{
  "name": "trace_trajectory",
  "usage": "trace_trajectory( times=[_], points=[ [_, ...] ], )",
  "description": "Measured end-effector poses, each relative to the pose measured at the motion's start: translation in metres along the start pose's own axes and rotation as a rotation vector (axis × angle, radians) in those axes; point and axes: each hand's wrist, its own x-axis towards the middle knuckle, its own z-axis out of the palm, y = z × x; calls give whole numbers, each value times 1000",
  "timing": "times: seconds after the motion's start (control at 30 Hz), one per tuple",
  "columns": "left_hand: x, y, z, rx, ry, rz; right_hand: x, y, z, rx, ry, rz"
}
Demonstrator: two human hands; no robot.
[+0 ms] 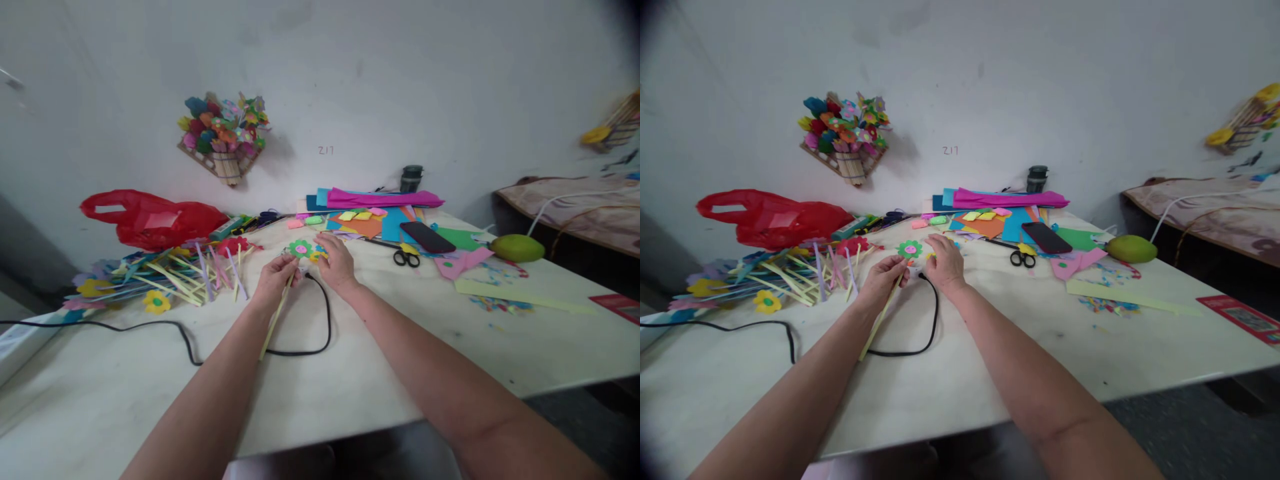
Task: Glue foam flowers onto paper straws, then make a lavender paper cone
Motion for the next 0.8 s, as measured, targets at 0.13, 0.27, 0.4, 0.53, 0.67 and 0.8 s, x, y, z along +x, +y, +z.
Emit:
trace_trajectory(
  times=[0.13, 0.27, 0.4, 0.53, 0.67, 0.8],
  points=[
    [1, -2, -2, -16, -6, 6, -1, -2, 0, 1, 5, 11],
    [2, -1, -3, -40, -18, 7, -2, -4, 0, 22, -1, 41],
    [1, 2, -4, -92, -26, -18, -3, -5, 0, 29, 11, 44],
    [1, 2, -8, -154, -49, -89, -5, -6, 2, 64, 37, 41],
    [2, -2, -15, -187, -94, -111, -6, -5, 7, 138, 51, 111],
    [2, -4, -20, -202, -129, -115, -5, -3, 10, 217, 57, 169]
  ],
)
